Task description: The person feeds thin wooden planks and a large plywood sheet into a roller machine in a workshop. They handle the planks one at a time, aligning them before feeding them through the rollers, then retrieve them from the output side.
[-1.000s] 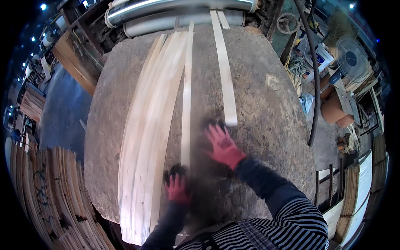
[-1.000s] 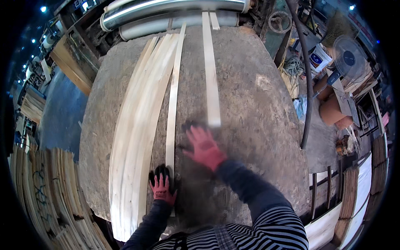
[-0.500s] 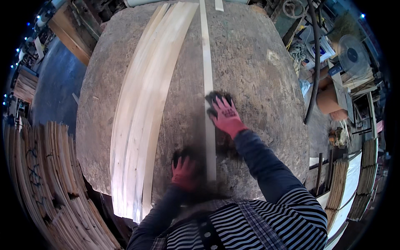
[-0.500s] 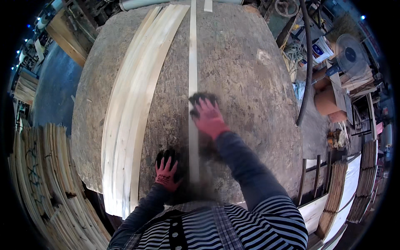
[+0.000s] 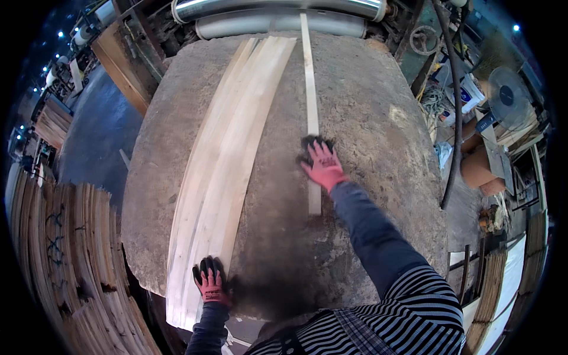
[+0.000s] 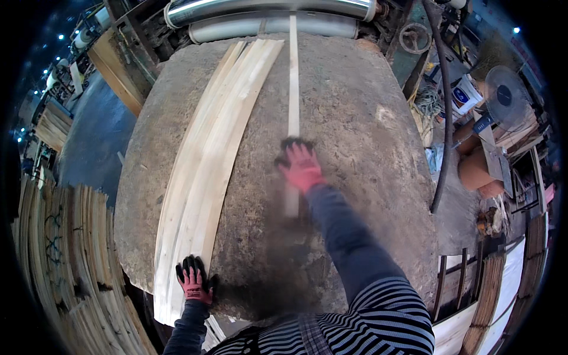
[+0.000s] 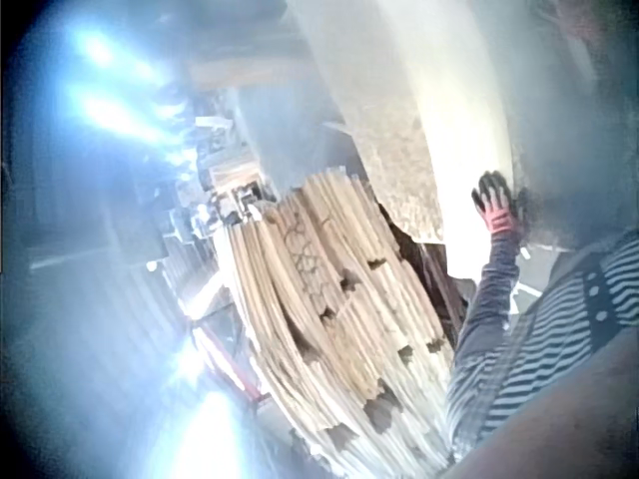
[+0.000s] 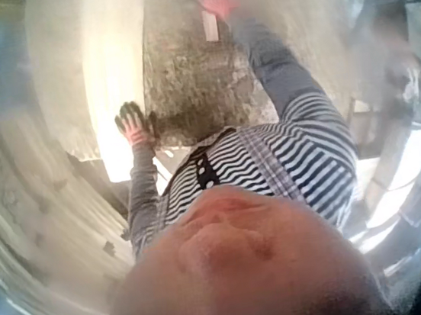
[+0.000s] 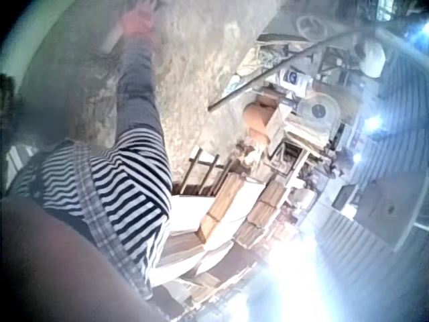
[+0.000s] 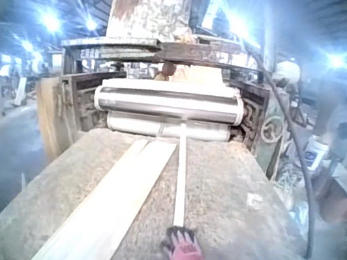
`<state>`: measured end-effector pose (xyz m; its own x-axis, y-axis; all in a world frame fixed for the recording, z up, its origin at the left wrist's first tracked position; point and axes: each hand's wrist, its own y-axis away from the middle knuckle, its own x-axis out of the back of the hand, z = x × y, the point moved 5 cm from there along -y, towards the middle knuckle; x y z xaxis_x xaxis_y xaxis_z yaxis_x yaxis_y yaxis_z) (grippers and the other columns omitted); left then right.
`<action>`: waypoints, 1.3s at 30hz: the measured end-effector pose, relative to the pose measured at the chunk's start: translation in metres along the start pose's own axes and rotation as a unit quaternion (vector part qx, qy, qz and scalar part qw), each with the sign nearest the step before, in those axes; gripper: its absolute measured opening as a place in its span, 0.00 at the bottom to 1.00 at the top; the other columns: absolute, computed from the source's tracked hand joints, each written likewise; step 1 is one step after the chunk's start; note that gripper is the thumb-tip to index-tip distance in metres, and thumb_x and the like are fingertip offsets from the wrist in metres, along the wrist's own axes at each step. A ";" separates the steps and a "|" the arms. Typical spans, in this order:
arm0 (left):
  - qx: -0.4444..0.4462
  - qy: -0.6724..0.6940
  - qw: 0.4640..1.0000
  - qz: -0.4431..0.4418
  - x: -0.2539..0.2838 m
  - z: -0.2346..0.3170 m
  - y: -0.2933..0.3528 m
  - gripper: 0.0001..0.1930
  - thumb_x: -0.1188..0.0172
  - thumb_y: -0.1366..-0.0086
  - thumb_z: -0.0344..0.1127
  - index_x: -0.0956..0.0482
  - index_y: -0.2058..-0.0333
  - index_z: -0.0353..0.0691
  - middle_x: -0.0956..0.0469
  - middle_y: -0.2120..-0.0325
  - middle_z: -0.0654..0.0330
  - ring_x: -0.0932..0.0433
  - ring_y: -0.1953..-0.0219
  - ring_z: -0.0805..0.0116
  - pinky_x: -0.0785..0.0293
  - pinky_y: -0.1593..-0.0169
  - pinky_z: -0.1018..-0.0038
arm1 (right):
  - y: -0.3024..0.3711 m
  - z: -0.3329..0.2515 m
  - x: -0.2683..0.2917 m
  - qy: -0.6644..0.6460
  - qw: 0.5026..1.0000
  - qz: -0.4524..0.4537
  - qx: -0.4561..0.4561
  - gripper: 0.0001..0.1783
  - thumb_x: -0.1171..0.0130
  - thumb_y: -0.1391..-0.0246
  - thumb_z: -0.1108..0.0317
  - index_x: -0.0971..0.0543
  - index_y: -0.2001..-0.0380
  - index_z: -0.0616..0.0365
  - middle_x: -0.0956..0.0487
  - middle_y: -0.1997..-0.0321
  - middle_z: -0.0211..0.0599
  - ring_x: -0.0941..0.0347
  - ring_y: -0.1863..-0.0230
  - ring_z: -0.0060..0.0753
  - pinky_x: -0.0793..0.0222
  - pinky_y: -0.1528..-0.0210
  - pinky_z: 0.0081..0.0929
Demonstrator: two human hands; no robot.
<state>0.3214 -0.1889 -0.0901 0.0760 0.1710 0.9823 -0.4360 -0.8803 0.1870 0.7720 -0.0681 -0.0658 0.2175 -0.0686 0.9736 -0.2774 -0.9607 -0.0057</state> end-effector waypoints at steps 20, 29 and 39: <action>0.008 0.012 0.996 0.087 0.008 0.054 -0.058 0.31 0.45 0.53 0.48 0.36 0.49 0.46 0.42 0.46 0.52 0.46 0.43 0.50 0.54 0.43 0.45 | 0.229 -0.093 0.013 -0.124 0.981 -0.063 0.137 0.39 0.49 0.54 0.47 0.44 0.43 0.57 0.48 0.39 0.51 0.56 0.38 0.57 0.61 0.39 0.54; 0.005 0.063 0.940 0.337 0.067 -0.046 -0.021 0.24 0.44 0.55 0.37 0.31 0.56 0.37 0.34 0.52 0.48 0.38 0.48 0.48 0.47 0.43 0.56 | 0.246 -0.136 -0.014 -0.006 0.991 -0.047 0.124 0.37 0.50 0.54 0.46 0.40 0.45 0.56 0.44 0.39 0.45 0.52 0.38 0.48 0.58 0.38 0.44; 0.021 0.150 0.986 0.075 -0.004 0.028 0.076 0.40 0.44 0.54 0.54 0.42 0.44 0.42 0.48 0.44 0.43 0.50 0.42 0.42 0.60 0.42 0.46 | 0.378 -0.113 -0.023 0.048 0.995 -0.084 -0.020 0.43 0.50 0.58 0.40 0.41 0.43 0.57 0.47 0.38 0.49 0.57 0.36 0.52 0.65 0.36 0.45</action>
<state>0.3128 -0.2682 -0.0793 -0.2579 0.1562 0.9535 -0.3841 -0.9221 0.0472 0.5560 -0.3996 -0.0642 0.1734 0.1210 0.9774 -0.2817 -0.9449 0.1669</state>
